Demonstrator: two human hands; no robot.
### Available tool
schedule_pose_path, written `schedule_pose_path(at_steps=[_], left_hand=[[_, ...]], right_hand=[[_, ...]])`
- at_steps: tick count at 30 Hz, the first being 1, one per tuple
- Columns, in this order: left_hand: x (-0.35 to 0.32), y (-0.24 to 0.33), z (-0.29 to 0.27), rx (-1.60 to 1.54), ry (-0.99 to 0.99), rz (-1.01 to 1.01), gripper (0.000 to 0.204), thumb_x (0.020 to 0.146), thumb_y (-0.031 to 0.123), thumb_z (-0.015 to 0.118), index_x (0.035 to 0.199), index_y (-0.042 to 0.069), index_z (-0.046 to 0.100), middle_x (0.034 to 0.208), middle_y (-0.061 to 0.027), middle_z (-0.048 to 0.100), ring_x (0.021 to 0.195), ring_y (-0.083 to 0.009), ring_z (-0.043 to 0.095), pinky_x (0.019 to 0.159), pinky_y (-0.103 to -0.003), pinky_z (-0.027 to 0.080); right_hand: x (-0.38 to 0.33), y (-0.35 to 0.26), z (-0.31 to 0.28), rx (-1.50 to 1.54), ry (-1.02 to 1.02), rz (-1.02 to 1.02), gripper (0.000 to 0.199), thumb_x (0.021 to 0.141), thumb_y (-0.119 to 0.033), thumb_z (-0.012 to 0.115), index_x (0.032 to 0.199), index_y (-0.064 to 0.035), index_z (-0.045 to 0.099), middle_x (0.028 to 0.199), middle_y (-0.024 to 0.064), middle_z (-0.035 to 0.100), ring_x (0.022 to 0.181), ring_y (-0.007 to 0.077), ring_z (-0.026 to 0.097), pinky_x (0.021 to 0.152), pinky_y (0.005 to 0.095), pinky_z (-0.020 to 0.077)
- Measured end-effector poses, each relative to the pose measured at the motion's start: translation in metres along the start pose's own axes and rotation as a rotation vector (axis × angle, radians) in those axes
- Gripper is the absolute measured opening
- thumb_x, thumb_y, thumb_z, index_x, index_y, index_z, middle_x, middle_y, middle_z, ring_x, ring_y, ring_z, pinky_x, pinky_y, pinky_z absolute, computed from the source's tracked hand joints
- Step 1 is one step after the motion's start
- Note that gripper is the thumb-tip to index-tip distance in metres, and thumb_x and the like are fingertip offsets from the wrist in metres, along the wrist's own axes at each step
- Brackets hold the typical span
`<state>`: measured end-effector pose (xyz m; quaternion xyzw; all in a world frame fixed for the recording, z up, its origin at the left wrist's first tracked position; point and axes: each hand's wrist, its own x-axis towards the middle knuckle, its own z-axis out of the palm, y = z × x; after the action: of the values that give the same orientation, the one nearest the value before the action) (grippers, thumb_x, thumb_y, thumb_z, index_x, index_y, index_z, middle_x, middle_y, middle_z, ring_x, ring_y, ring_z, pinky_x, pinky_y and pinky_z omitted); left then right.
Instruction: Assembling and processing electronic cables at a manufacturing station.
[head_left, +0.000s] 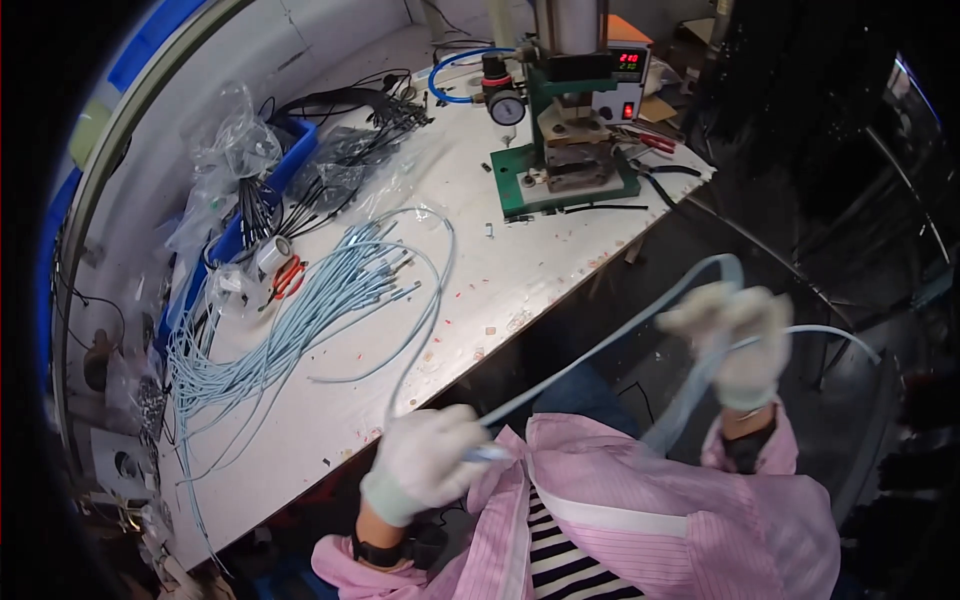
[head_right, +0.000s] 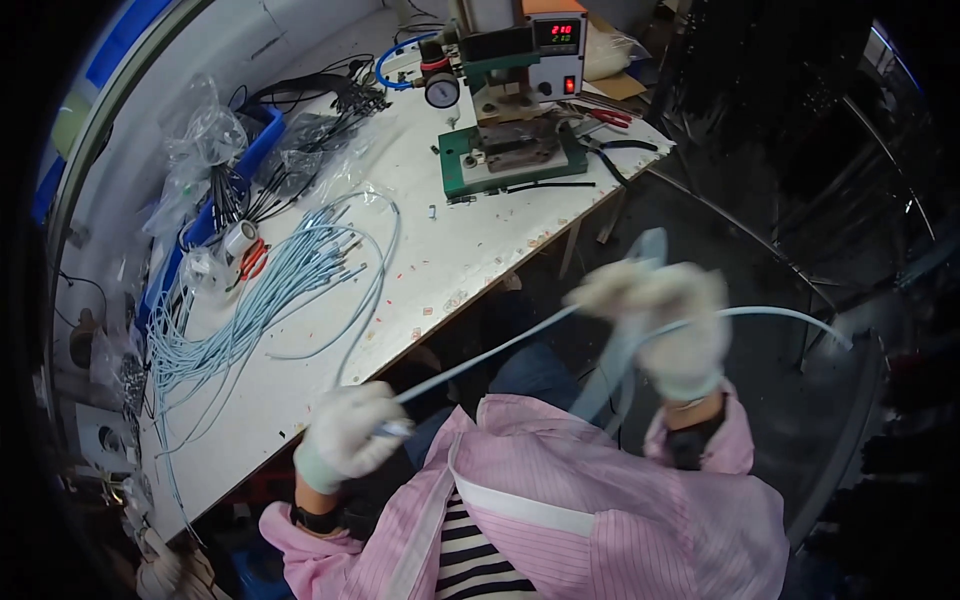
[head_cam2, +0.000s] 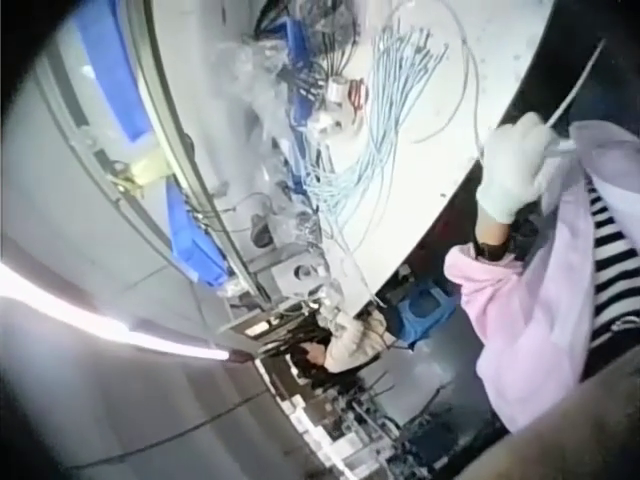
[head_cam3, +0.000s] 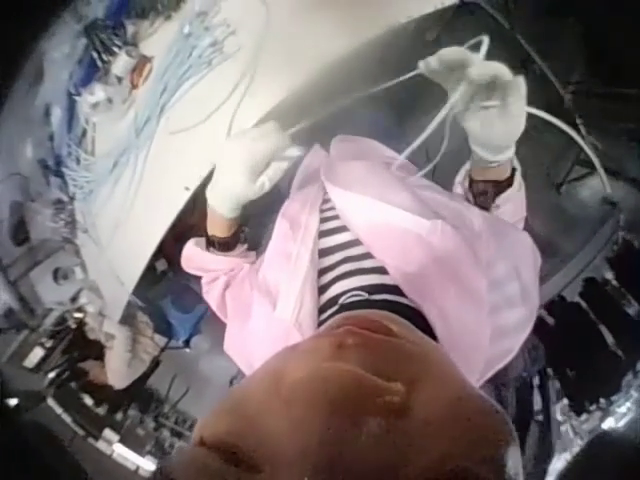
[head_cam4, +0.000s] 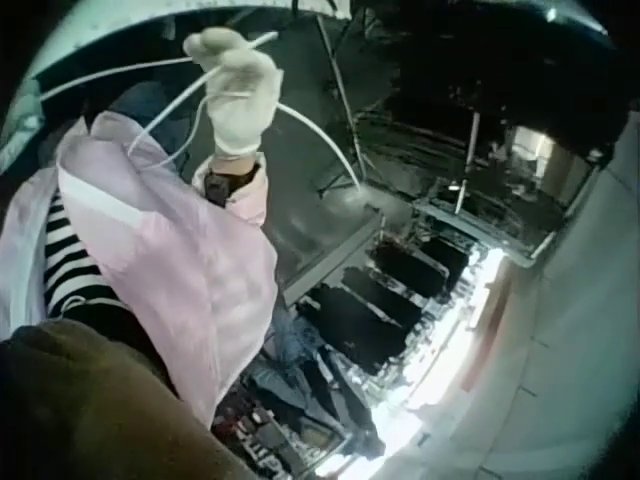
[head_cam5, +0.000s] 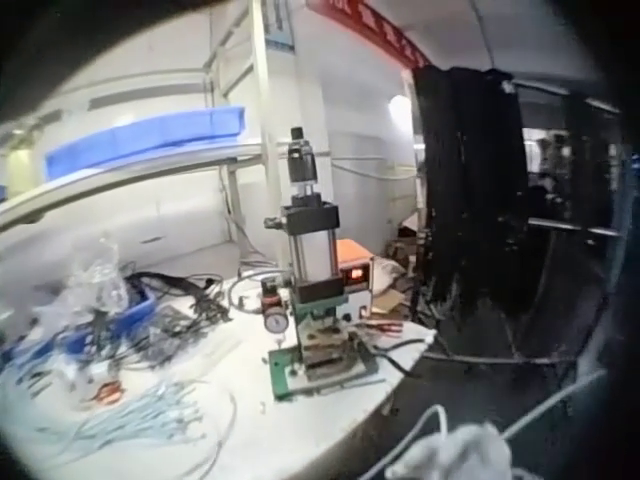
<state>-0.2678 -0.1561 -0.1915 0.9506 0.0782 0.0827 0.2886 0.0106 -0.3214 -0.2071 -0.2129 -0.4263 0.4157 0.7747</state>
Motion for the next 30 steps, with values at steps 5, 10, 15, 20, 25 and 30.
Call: schedule_pose_path(at_steps=[5,10,15,20,25,30], left_hand=[[0.041,0.027,0.008,0.075,-0.010,0.225,0.012,0.073,0.021,0.059,0.076,0.010,0.055,0.066,-0.0060,0.046,0.055,-0.0252,0.049,0.049,-0.035,0.039],[0.034,0.035,0.006,0.081,0.001,0.180,0.014,0.077,0.022,0.056,0.079,0.009,0.057,0.073,-0.0076,0.049,0.058,-0.0251,0.050,0.053,-0.035,0.041],[0.014,0.016,0.001,0.016,0.526,-0.006,0.020,0.085,0.020,0.047,0.077,0.004,0.057,0.083,-0.0144,0.056,0.074,-0.0264,0.056,0.065,-0.034,0.045],[0.003,0.010,-0.014,-0.121,0.919,-0.133,0.017,0.081,0.013,0.049,0.089,0.002,0.059,0.099,-0.0208,0.055,0.092,-0.0321,0.054,0.078,-0.036,0.044],[0.040,0.048,-0.008,0.181,0.478,0.051,0.040,0.072,0.024,0.059,0.108,0.007,0.057,0.114,-0.0211,0.049,0.102,-0.0367,0.049,0.089,-0.042,0.037],[0.070,0.062,-0.002,0.288,0.344,0.254,0.045,0.078,0.034,0.054,0.112,0.005,0.054,0.116,-0.0234,0.047,0.102,-0.0392,0.049,0.087,-0.045,0.039]], right_hand=[[0.006,0.049,0.047,-0.847,-0.341,0.222,0.022,0.089,-0.019,0.044,0.094,-0.0015,0.055,0.092,0.0152,0.060,0.093,0.0208,0.058,0.077,0.0313,0.0452],[0.006,0.042,0.040,-0.561,-0.539,0.864,0.021,0.090,-0.019,0.044,0.093,-0.0004,0.053,0.075,0.0068,0.059,0.067,0.0203,0.060,0.061,0.0344,0.0467],[-0.014,0.025,0.005,0.267,0.082,0.317,0.020,0.090,-0.018,0.044,0.100,-0.0026,0.050,0.061,-0.0002,0.046,0.050,0.0124,0.046,0.050,0.0285,0.0394],[-0.004,0.003,-0.001,0.538,0.394,-0.191,0.022,0.088,-0.016,0.044,0.102,-0.0003,0.051,0.051,-0.0027,0.029,0.040,0.0095,0.031,0.041,0.0264,0.0305],[-0.010,0.037,0.036,0.036,-0.061,0.353,0.024,0.083,-0.008,0.054,0.105,0.0008,0.052,0.061,0.0049,0.052,0.051,0.0140,0.050,0.047,0.0274,0.0396],[0.000,0.077,0.063,-0.540,-0.182,0.008,0.020,0.081,-0.012,0.058,0.094,0.0024,0.055,0.065,0.0051,0.057,0.054,0.0146,0.050,0.051,0.0265,0.0410]])
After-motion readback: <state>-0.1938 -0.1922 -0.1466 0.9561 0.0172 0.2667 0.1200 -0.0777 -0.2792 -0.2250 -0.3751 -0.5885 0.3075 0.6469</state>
